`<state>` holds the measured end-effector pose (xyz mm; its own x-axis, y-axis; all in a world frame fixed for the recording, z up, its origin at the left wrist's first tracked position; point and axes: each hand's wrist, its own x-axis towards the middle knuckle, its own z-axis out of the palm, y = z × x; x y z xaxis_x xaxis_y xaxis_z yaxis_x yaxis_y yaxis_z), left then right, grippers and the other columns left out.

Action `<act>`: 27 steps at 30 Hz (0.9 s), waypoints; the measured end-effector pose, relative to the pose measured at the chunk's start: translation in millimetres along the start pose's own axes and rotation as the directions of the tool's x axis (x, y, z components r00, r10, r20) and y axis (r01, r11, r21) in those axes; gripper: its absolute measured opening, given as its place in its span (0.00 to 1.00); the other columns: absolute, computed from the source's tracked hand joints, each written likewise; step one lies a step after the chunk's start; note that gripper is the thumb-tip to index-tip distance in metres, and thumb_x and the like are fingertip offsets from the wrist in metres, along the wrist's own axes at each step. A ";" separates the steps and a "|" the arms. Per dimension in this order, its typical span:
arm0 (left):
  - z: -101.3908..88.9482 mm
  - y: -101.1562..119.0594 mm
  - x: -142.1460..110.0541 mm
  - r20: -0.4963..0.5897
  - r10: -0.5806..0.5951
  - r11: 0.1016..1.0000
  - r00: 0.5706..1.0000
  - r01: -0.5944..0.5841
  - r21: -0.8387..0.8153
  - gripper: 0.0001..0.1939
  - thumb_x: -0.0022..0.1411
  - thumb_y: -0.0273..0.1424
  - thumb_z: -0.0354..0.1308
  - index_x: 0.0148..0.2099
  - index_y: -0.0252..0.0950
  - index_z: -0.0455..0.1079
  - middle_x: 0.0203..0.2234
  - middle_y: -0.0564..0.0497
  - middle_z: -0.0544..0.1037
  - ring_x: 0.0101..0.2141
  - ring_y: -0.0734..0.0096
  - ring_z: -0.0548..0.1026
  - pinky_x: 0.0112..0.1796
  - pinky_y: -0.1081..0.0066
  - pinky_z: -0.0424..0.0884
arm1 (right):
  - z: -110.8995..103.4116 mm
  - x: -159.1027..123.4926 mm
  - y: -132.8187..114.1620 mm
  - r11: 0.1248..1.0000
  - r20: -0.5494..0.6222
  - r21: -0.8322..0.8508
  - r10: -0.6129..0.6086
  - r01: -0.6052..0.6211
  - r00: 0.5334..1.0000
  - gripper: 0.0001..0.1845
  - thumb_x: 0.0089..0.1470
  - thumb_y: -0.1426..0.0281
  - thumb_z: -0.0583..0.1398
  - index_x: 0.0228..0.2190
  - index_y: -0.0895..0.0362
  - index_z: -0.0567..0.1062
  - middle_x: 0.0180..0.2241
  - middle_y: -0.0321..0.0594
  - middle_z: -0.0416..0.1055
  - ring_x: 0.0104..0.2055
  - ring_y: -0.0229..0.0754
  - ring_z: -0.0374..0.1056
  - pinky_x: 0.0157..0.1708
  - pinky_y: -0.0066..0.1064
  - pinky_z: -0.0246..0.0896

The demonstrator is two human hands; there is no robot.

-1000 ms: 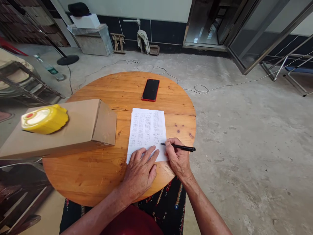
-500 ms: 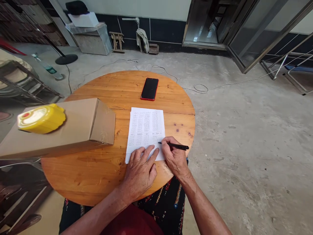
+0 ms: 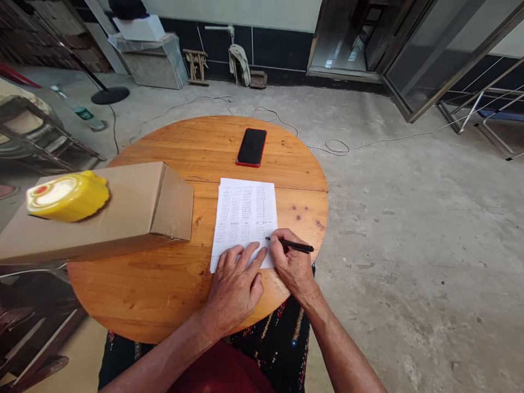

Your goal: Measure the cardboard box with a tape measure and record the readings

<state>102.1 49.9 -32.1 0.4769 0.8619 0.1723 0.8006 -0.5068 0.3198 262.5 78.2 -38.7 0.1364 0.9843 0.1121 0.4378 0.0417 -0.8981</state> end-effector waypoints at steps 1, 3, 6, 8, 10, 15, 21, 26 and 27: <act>0.2 -0.1 0.0 -0.002 0.000 1.000 1.000 0.000 0.000 0.25 0.61 0.27 0.53 0.61 0.37 0.63 0.58 0.49 0.68 0.51 0.54 0.62 0.52 0.52 0.63 | 0.1 -0.1 0.3 1.000 -0.004 -0.003 -0.001 0.001 1.000 0.10 0.61 0.65 0.55 0.30 0.55 0.71 0.20 0.30 0.61 0.20 0.34 0.56 0.20 0.27 0.52; 0.7 -0.3 0.1 -0.007 0.000 1.000 1.000 0.000 0.000 0.25 0.61 0.27 0.53 0.61 0.37 0.63 0.58 0.48 0.68 0.51 0.54 0.63 0.52 0.52 0.63 | 0.2 -0.4 0.9 1.000 -0.015 -0.003 -0.002 0.002 1.000 0.10 0.61 0.65 0.55 0.30 0.55 0.71 0.20 0.30 0.62 0.20 0.35 0.56 0.20 0.27 0.53; 1.2 -0.6 0.3 -0.010 0.003 1.000 1.000 -0.003 0.000 0.25 0.61 0.28 0.53 0.61 0.38 0.63 0.58 0.48 0.68 0.51 0.54 0.63 0.52 0.52 0.63 | 0.0 -0.5 1.3 1.000 -0.012 0.002 -0.004 0.004 1.000 0.10 0.61 0.65 0.55 0.30 0.55 0.71 0.20 0.30 0.62 0.20 0.34 0.56 0.21 0.27 0.53; 1.2 -0.6 0.4 -0.011 0.003 1.000 1.000 -0.003 0.000 0.25 0.61 0.28 0.53 0.61 0.38 0.63 0.58 0.49 0.68 0.51 0.54 0.63 0.52 0.52 0.63 | -0.4 -0.5 0.6 1.000 -0.003 0.004 -0.006 0.006 1.000 0.10 0.61 0.66 0.55 0.29 0.55 0.71 0.20 0.30 0.61 0.20 0.34 0.56 0.20 0.27 0.53; 0.9 -0.3 0.4 -0.008 0.001 1.000 1.000 -0.001 -0.001 0.24 0.62 0.27 0.52 0.61 0.37 0.63 0.59 0.49 0.68 0.51 0.54 0.63 0.52 0.52 0.62 | -1.0 -0.5 -0.4 1.000 0.007 0.002 -0.007 0.007 1.000 0.09 0.60 0.66 0.55 0.29 0.55 0.71 0.20 0.30 0.61 0.20 0.34 0.56 0.20 0.27 0.52; 0.1 0.2 0.0 0.002 0.001 1.000 1.000 -0.001 -0.003 0.24 0.62 0.28 0.52 0.61 0.37 0.63 0.59 0.49 0.68 0.51 0.54 0.62 0.52 0.52 0.62 | -1.4 -1.4 0.1 1.000 -0.003 0.003 0.001 -0.001 1.000 0.10 0.60 0.65 0.55 0.29 0.55 0.71 0.20 0.30 0.61 0.20 0.35 0.56 0.21 0.27 0.53; 0.9 -0.5 0.1 -0.005 0.001 1.000 1.000 -0.001 -0.002 0.24 0.62 0.28 0.53 0.61 0.37 0.63 0.58 0.49 0.68 0.51 0.54 0.62 0.52 0.52 0.63 | -0.5 -1.5 2.7 1.000 -0.002 0.019 0.013 -0.013 1.000 0.10 0.60 0.65 0.55 0.29 0.55 0.71 0.19 0.30 0.61 0.20 0.34 0.55 0.20 0.27 0.52; -0.3 -0.6 0.4 -0.001 0.002 1.000 1.000 -0.002 -0.007 0.24 0.62 0.28 0.53 0.61 0.37 0.63 0.58 0.49 0.68 0.51 0.54 0.63 0.52 0.53 0.62 | -2.2 -2.2 1.5 0.994 -0.024 0.106 0.026 -0.023 0.999 0.09 0.60 0.65 0.57 0.29 0.55 0.72 0.19 0.29 0.62 0.19 0.34 0.56 0.20 0.27 0.52; -0.8 -0.5 0.5 0.002 0.003 1.000 1.000 -0.003 -0.007 0.24 0.62 0.28 0.53 0.61 0.37 0.63 0.58 0.49 0.68 0.51 0.54 0.63 0.52 0.53 0.62 | -2.4 -2.4 1.1 0.988 -0.054 0.154 0.038 -0.029 0.998 0.09 0.60 0.64 0.57 0.30 0.55 0.72 0.18 0.29 0.63 0.19 0.34 0.56 0.19 0.27 0.53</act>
<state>101.6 50.6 -31.4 0.4803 0.8602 0.1712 0.7963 -0.5095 0.3261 264.8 75.4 -38.9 0.2004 0.9745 0.1009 0.2919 0.0389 -0.9556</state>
